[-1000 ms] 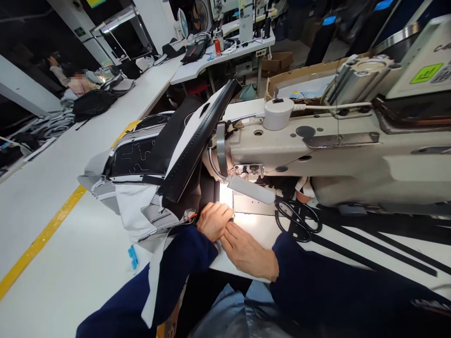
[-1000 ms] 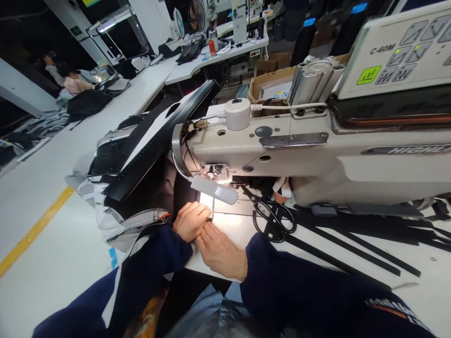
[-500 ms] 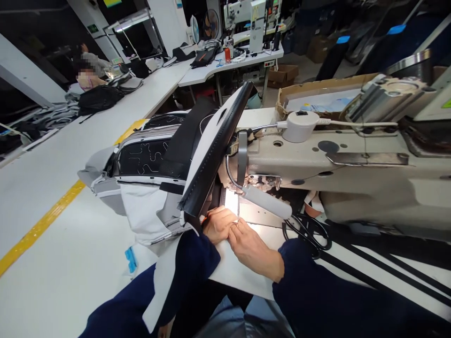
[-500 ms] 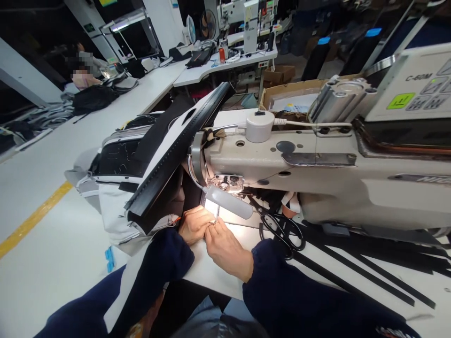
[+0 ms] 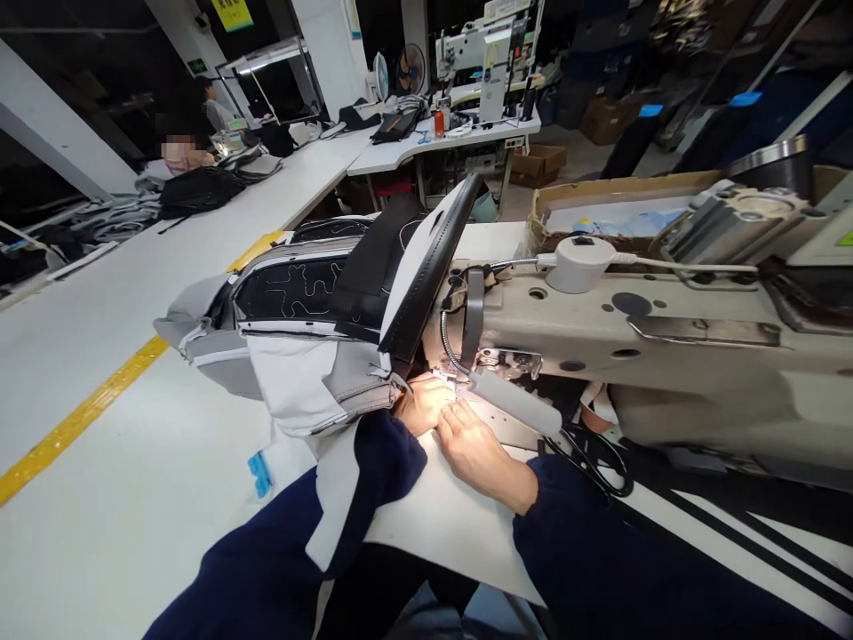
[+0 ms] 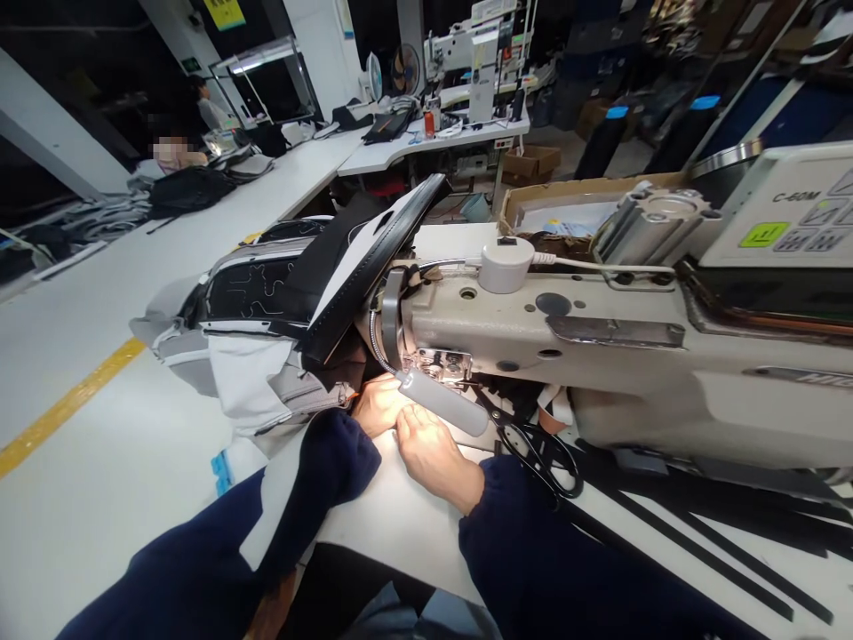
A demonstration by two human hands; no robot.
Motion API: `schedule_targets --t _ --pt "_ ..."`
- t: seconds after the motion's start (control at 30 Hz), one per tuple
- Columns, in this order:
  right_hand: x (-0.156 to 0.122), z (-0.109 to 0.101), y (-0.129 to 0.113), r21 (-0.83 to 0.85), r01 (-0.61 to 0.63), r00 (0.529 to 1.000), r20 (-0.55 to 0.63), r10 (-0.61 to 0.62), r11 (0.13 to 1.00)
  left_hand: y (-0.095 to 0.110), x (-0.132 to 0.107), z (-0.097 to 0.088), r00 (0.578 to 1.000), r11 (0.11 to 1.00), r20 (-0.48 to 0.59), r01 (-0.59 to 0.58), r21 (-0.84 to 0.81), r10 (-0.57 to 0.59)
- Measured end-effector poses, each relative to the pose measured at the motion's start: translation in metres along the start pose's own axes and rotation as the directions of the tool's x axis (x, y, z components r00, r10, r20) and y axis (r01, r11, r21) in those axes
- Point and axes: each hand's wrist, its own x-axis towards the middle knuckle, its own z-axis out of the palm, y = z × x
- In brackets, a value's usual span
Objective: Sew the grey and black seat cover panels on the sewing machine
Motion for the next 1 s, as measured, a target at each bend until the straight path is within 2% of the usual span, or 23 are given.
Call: schedule_targets --t 0.1,0.2,0.37,0.43,0.57,0.67,0.77,0.83,0.93,1.0 --pt "-0.005 -0.005 -0.006 0.026 0.041 0.995 -0.088 -0.039 0.999 -0.006 0.000 0.000 1.000 1.000 0.000 0.000 0.006 0.000" --pt "-0.013 -0.011 -0.013 0.055 0.096 0.992 -0.090 -0.090 0.994 -0.008 -0.002 -0.002 0.999 0.998 0.032 -0.036 0.059 0.034" --pt "-0.016 -0.011 -0.015 0.028 0.082 0.992 -0.096 -0.079 0.996 -0.004 -0.005 -0.010 0.963 0.977 0.263 -0.115 0.178 0.065" --pt "-0.016 -0.010 -0.015 0.025 0.081 0.991 -0.107 -0.078 0.996 -0.002 -0.008 -0.011 0.951 0.961 0.301 -0.147 0.236 0.071" --pt "-0.016 -0.012 -0.013 0.021 0.099 0.981 -0.171 -0.094 0.995 0.001 -0.016 -0.009 0.953 0.919 0.302 -0.155 0.362 0.042" --pt "-0.015 -0.019 -0.007 0.127 0.113 0.965 -0.249 -0.079 0.985 0.002 -0.021 -0.007 0.962 0.920 0.272 -0.109 0.376 0.003" --pt "-0.013 -0.030 0.002 0.298 0.077 0.953 -0.304 0.018 0.952 0.002 -0.024 -0.004 0.976 0.946 0.215 -0.037 0.321 -0.035" --pt "-0.011 -0.036 0.008 0.354 0.022 0.948 -0.305 0.093 0.935 0.000 -0.026 -0.003 0.980 0.965 0.189 0.002 0.261 -0.054" --pt "-0.008 -0.040 0.011 0.346 -0.039 0.952 -0.271 0.140 0.937 -0.003 -0.030 -0.001 0.983 0.982 0.169 0.041 0.183 -0.073" --pt "-0.006 -0.038 0.010 0.309 -0.031 0.963 -0.247 0.112 0.951 -0.005 -0.032 0.000 0.984 0.986 0.151 0.068 0.149 -0.091"
